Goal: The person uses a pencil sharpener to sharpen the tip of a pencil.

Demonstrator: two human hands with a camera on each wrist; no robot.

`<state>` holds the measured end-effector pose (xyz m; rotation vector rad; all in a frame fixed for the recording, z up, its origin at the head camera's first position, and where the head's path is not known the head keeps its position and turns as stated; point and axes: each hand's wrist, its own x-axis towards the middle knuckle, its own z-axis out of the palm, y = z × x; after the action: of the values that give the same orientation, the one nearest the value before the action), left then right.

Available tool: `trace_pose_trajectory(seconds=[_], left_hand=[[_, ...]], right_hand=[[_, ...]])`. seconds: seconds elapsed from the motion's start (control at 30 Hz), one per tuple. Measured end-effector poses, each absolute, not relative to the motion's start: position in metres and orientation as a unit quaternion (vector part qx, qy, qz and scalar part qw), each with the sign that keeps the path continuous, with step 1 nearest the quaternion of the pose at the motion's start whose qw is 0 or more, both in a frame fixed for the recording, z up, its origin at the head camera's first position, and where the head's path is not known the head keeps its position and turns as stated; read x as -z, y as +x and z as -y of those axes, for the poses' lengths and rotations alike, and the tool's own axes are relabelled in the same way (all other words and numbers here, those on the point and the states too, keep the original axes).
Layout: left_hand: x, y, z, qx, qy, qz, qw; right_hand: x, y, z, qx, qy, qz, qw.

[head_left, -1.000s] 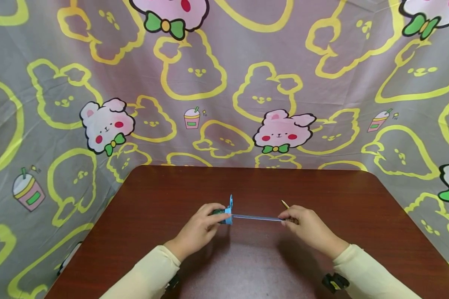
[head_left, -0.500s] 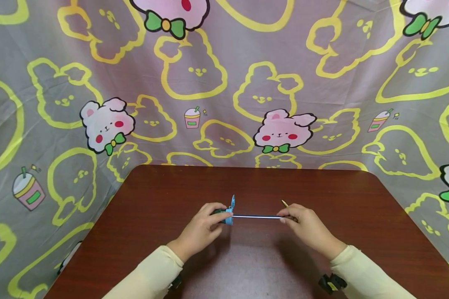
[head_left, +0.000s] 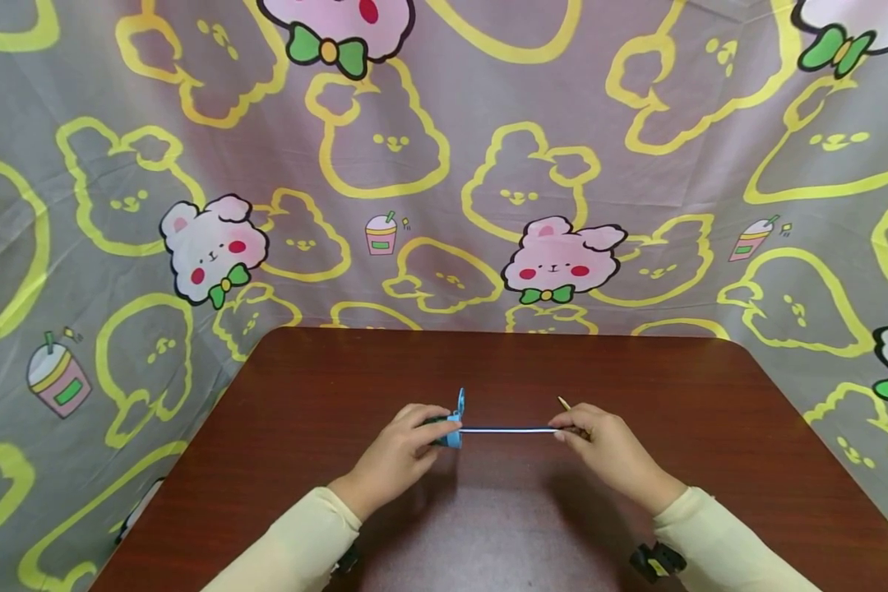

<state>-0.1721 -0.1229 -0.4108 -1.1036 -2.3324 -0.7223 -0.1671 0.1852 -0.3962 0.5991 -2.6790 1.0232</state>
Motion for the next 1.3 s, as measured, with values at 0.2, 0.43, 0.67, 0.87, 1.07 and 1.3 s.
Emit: trace_pose_trajectory(seconds=[0.2,0.43,0.67,0.87,1.07,1.3], left_hand=[[0.409,-0.171,0.125,0.269,-0.396,0.850,0.219],[0.412,-0.169,0.126,0.281,-0.383,0.857,0.199],[0.411,-0.168,0.127,0.300,-0.380,0.854,0.192],[0.414,-0.168,0.125,0.295,-0.403,0.835,0.231],[0.418,-0.166,0.125,0.286,-0.411,0.831,0.244],[0.418,-0.164,0.127,0.273,-0.423,0.830,0.239]], right_hand=[[0.401,-0.165,-0.186,-0.323,0.216,0.913,0.125],[0.405,-0.162,-0.185,-0.273,0.236,0.914,0.183],[0.407,-0.164,-0.185,-0.267,0.301,0.867,0.295],[0.409,-0.165,-0.185,-0.266,0.328,0.850,0.316],[0.407,-0.163,-0.185,-0.279,0.323,0.870,0.249],[0.403,-0.162,-0.188,-0.294,0.305,0.891,0.161]])
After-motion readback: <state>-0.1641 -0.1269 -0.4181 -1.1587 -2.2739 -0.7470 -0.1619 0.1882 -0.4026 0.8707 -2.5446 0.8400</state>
